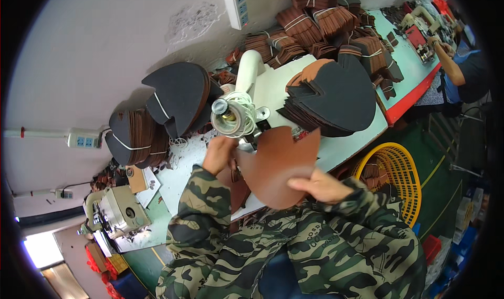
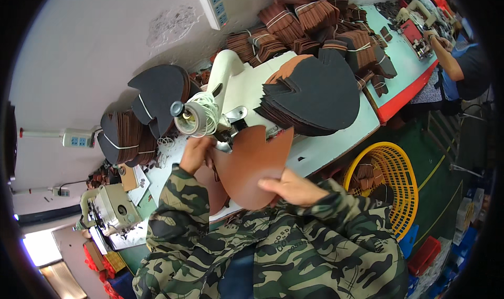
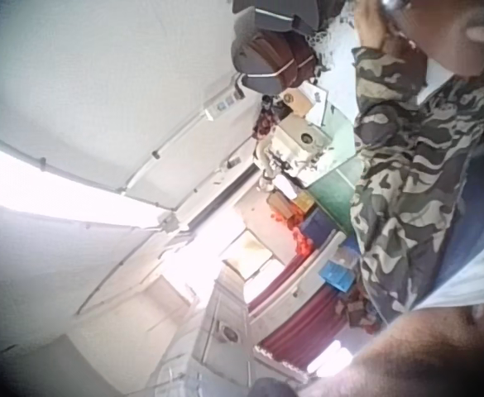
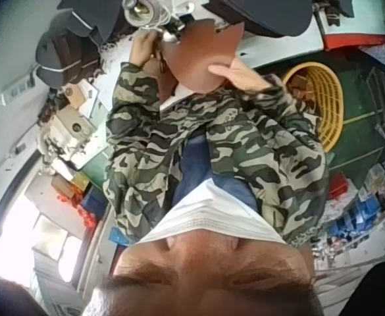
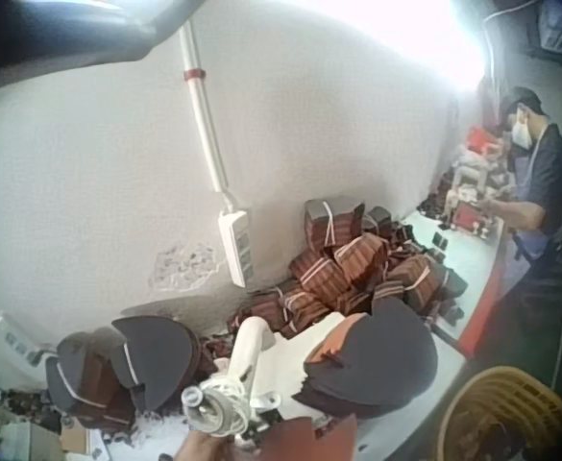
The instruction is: The person takes a stack of leather shoe pieces, separates them, and feeds each piece through an edge skiving machine before gathering the processed pieces into a stack.
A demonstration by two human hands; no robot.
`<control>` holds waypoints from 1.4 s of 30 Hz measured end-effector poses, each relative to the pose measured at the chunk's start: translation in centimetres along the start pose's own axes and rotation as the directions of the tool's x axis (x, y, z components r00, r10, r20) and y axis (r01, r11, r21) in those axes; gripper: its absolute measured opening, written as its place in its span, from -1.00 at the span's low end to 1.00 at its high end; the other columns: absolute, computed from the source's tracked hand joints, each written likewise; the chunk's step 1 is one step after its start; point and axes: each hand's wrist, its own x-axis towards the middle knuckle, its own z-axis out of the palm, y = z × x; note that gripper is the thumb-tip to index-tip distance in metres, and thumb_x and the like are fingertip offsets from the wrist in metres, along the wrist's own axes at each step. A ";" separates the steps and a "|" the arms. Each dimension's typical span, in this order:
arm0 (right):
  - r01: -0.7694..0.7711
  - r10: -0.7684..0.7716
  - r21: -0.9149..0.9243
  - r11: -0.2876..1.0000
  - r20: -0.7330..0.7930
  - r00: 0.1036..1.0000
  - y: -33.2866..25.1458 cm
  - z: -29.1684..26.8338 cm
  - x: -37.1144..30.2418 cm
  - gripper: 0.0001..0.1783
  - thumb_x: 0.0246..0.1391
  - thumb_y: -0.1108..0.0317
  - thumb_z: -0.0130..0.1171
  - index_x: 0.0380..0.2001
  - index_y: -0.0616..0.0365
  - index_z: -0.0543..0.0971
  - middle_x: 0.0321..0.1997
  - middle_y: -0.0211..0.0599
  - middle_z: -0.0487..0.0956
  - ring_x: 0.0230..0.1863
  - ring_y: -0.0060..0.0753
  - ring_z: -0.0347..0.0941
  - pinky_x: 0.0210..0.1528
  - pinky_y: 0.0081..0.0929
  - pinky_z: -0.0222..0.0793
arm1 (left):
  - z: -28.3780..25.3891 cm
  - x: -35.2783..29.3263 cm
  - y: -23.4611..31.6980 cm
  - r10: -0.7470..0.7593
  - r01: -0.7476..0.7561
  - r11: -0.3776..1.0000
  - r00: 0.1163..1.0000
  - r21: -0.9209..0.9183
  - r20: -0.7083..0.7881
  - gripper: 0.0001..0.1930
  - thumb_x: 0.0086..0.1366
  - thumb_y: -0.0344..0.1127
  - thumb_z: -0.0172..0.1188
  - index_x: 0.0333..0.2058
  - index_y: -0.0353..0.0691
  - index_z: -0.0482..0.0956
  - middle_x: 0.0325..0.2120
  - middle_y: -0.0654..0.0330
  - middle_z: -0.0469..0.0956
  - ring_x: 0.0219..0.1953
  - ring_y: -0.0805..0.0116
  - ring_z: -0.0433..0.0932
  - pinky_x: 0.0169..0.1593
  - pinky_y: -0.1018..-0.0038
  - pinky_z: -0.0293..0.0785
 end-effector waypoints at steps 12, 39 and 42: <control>-0.127 -0.687 -0.984 0.129 -0.181 0.704 -4.2 -10.6 -1.3 -0.42 -0.20 0.37 0.32 -0.01 0.21 0.46 0.16 -0.08 0.37 0.23 0.02 0.20 0.23 -0.15 0.10 | -3.8 -5.2 -13.4 0.235 0.209 0.370 0.922 0.905 -0.309 -0.65 0.11 -0.20 0.25 -0.12 -0.08 0.43 -0.22 0.10 0.53 -0.25 0.04 0.56 -0.21 0.15 0.49; -0.024 0.000 -0.210 0.977 -0.115 0.993 4.4 -2.6 7.6 -0.76 0.02 0.43 0.15 -0.24 0.35 0.58 -0.36 -0.29 0.62 -0.35 -0.55 0.49 -0.23 -0.52 0.41 | 4.2 -3.1 1.6 0.226 -0.041 0.708 0.959 0.705 -0.172 -0.70 0.25 -0.23 -0.01 -0.39 -0.39 0.55 -0.60 -0.11 0.50 -0.48 -0.01 0.58 -0.35 0.18 0.44; -0.026 0.008 -0.160 0.987 -0.112 0.994 3.5 -2.3 7.1 -0.73 0.04 0.39 0.14 -0.23 0.36 0.56 -0.37 -0.27 0.61 -0.38 -0.54 0.50 -0.30 -0.53 0.41 | 4.0 -2.1 2.1 0.119 -0.009 0.804 0.982 0.595 -0.145 -0.69 0.25 -0.23 -0.01 -0.38 -0.42 0.54 -0.60 -0.11 0.51 -0.53 0.03 0.56 -0.34 0.21 0.44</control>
